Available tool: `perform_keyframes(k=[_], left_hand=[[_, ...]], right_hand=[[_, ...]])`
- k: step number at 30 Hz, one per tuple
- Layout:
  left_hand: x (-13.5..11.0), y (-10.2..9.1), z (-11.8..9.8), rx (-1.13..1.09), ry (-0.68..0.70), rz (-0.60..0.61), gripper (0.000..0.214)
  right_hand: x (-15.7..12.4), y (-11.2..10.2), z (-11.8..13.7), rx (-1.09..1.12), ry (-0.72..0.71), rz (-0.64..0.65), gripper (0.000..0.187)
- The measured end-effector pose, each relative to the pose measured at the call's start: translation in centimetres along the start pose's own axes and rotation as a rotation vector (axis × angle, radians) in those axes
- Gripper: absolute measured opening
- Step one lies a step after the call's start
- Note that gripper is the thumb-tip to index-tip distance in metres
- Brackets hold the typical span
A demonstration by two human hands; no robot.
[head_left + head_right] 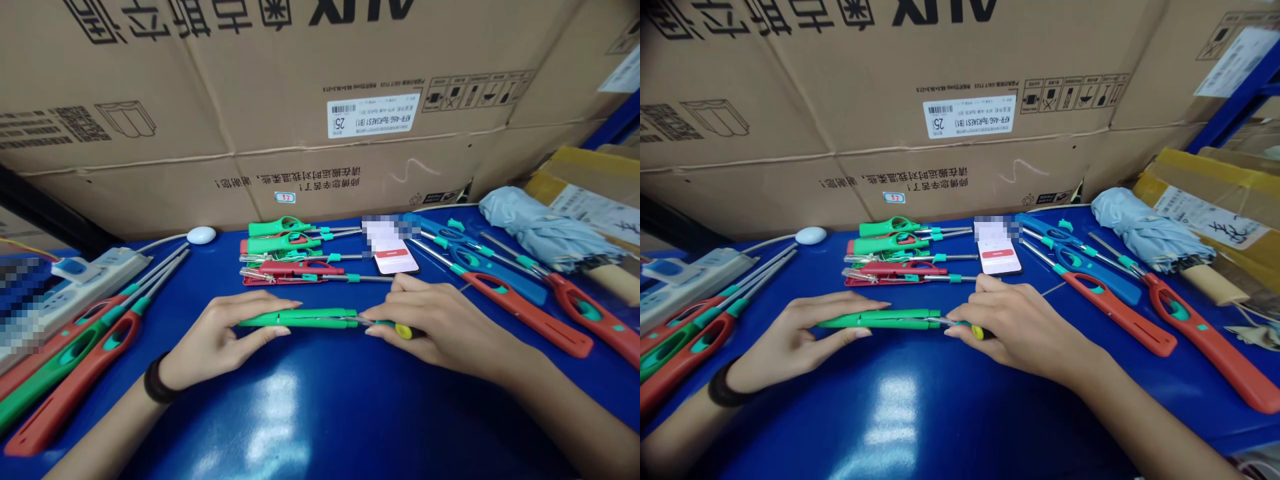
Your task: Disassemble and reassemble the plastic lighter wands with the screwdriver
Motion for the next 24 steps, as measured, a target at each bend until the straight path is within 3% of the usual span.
perform_keyframes(k=[11,24], left_hand=[[-0.3,0.1,-1.3,0.136,0.113,0.02,0.034],[-0.2,-0.1,-1.5,0.036,0.085,-0.009,0.031]], right_hand=[[0.1,1.0,-0.9,0.217,0.077,0.109,0.021],[0.0,-1.0,0.2,0.03,-0.05,-0.102,0.018]])
Point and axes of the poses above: each hand's wrist, its own x-axis towards the middle knuckle, its own y-axis out of the palm, z = x × y, the point moved 10 cm from there along x, towards the middle knuckle, and after that the axes turned 4 degrees about z, right-handed, at the moved point
